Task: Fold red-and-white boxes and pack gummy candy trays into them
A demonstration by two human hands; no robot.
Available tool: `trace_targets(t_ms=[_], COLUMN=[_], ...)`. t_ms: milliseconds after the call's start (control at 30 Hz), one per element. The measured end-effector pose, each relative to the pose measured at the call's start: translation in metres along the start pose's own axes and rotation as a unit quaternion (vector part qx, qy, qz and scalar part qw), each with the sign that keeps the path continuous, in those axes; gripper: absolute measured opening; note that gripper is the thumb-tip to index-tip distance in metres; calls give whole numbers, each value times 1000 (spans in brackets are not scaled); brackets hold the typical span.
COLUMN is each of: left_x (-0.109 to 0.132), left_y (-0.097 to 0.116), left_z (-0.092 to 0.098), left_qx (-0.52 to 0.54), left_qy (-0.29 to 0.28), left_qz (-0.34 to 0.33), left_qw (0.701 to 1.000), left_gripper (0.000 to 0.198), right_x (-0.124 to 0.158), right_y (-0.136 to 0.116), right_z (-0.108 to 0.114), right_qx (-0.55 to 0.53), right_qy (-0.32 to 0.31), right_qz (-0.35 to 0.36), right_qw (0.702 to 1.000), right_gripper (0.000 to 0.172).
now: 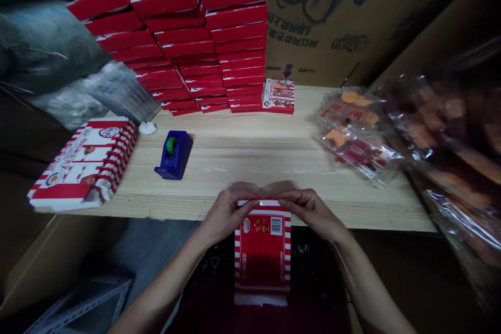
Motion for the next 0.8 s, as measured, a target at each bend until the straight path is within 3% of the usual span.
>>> trace_targets(t_ms=[333,533,700,800], left_x=[-4,-15,-21,-19], left_y=[-9,15,18,14], left_z=[-7,2,7,3], left_qx=[-10,-180,-128,-105], left_qy=[20,-21,-34,-27], left_qz=[27,-5,-40,-37], left_qw=[999,983,990,993], left_gripper=[23,16,20,21], right_x=[0,1,18,25], right_y=[4,-3,16,29], right_z=[0,-8,-16,-21], right_qx=[-22,-15,-152,-173], right_qy=[-1,-3,-5,-11], right_qz=[-10,11,4,8], right_qw=[1000,1000,988,985], right_gripper=[22,23,38,44])
Point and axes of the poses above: each hand's wrist, its own x-axis away from the middle knuckle, its own z-axis out of the back of the hand, y = z × x, the point moved 2 cm from there along -x, towards the middle knuckle, and after that the axes turned 13 degrees about -y, right-handed, at the moved point
